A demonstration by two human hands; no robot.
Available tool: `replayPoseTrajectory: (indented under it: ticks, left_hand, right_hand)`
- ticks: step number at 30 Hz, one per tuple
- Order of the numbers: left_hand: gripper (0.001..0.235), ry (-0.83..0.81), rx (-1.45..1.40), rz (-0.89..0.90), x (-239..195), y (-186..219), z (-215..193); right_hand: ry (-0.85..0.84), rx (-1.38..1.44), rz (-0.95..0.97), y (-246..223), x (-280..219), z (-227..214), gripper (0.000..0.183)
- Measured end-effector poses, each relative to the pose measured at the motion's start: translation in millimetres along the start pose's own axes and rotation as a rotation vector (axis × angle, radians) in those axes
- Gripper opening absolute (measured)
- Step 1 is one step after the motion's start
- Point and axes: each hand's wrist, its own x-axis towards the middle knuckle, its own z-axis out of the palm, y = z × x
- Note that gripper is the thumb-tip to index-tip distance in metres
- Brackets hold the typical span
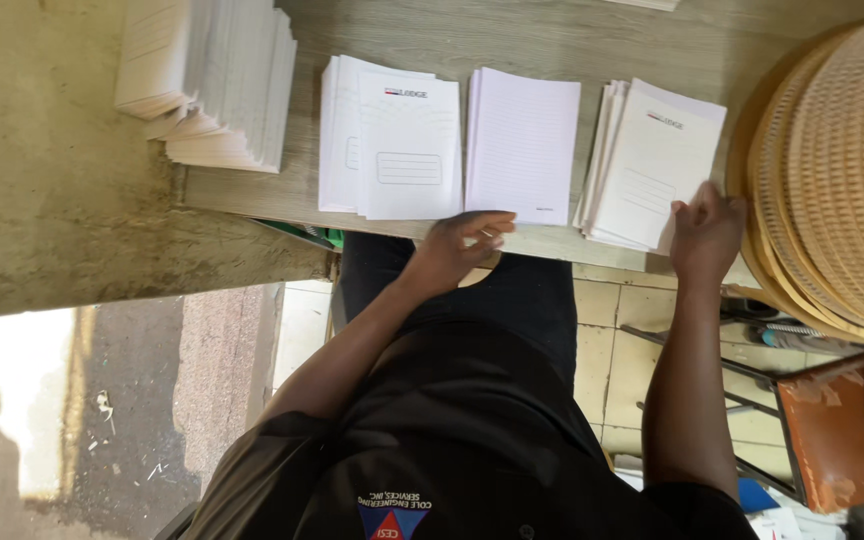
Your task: The person repeatedly picks up sheets of paper from a large pile on a table and places them into smaller, organized stacks. The person handles the papers by hand, separating them into neat piles labeled 'LODGE' throughout the clip.
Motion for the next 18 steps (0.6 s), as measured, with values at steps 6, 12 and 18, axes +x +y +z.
replayPoseTrajectory:
  ticks: [6,12,18]
  left_hand:
    - [0.066,0.304,0.871,0.354,-7.1,-14.2,-99.2]
    - [0.112,0.049,1.238,-0.036,-2.3,-0.9,-113.6]
    - [0.107,0.012,1.279,-0.084,1.0,-19.6,-117.6]
  right_hand:
    - [0.079,-0.380,-0.133,7.4,0.3,32.6,0.062]
    - [-0.145,0.089,-0.434,-115.0,-31.1,121.0,0.057]
    - [-0.394,-0.289,-0.326,-148.3,-46.9,160.7,0.073]
